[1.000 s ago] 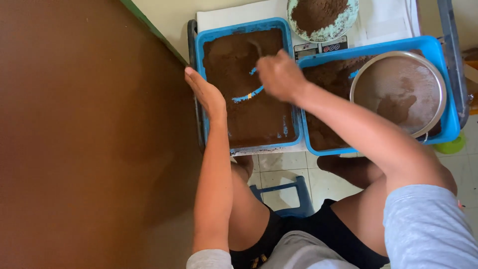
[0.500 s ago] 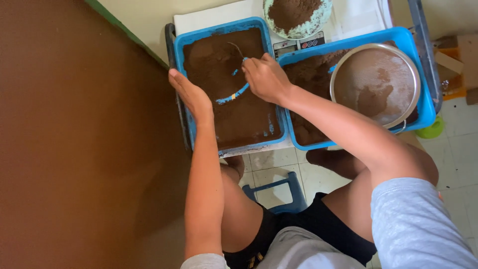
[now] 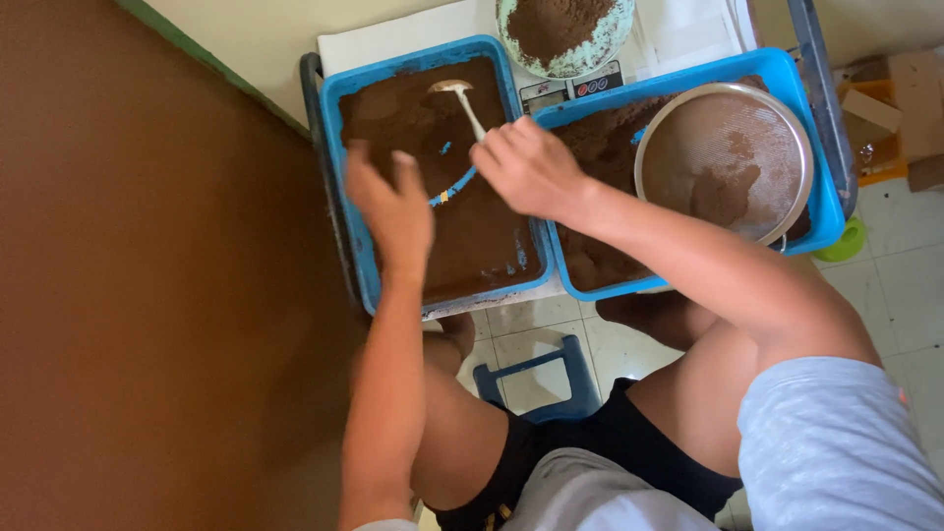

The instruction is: The person sits on a low stool and uses a metal sieve to sift a brown powder from a blue bin into a white bowl placed on a digital scale. They use a ladle to scoop the powder into the sieve and tap the sieve to help the powder pass through.

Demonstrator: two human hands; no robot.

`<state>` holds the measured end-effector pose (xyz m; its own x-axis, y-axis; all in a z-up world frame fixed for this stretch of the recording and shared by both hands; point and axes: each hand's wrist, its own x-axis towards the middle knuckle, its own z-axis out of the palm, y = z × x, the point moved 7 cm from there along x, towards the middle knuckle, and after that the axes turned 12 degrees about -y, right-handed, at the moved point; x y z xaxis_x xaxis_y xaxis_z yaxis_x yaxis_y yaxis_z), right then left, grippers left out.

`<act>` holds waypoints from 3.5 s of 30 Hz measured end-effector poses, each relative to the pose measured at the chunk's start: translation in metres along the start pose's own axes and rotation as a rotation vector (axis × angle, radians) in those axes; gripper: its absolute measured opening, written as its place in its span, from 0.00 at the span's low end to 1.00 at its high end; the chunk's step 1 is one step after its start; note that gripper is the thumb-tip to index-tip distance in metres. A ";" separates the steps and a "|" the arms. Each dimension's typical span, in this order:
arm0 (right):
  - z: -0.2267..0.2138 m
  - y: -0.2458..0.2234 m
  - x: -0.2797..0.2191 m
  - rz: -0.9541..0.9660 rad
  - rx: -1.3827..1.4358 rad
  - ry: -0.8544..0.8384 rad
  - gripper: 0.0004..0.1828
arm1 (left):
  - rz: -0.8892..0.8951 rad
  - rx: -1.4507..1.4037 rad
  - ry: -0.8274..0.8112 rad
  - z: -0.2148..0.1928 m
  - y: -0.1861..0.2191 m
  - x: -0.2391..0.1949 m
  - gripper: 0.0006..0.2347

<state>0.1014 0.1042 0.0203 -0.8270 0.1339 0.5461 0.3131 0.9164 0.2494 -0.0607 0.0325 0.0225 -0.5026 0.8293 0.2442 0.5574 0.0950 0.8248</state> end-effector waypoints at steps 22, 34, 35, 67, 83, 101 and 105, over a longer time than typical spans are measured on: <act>-0.048 0.199 -0.112 0.879 1.483 0.257 0.10 | 1.067 0.624 -0.657 0.152 0.095 -0.195 0.06; -0.060 0.186 -0.119 0.965 1.619 0.276 0.11 | 1.136 0.551 -0.732 0.136 0.111 -0.198 0.06; -0.061 0.186 -0.120 0.982 1.624 0.292 0.11 | 1.071 0.531 -0.792 0.140 0.108 -0.191 0.10; -0.098 0.184 -0.113 0.965 1.644 0.467 0.10 | 0.297 0.609 -0.919 0.256 0.080 -0.001 0.37; -0.104 0.184 -0.125 1.042 1.595 0.509 0.11 | 0.326 0.358 -0.802 0.084 0.076 -0.050 0.22; -0.098 0.177 -0.117 1.008 1.568 0.457 0.14 | 0.392 0.336 -0.567 0.057 0.064 -0.029 0.15; -0.101 0.175 -0.114 0.990 1.495 0.425 0.15 | 0.403 0.364 -0.569 0.057 0.059 -0.029 0.13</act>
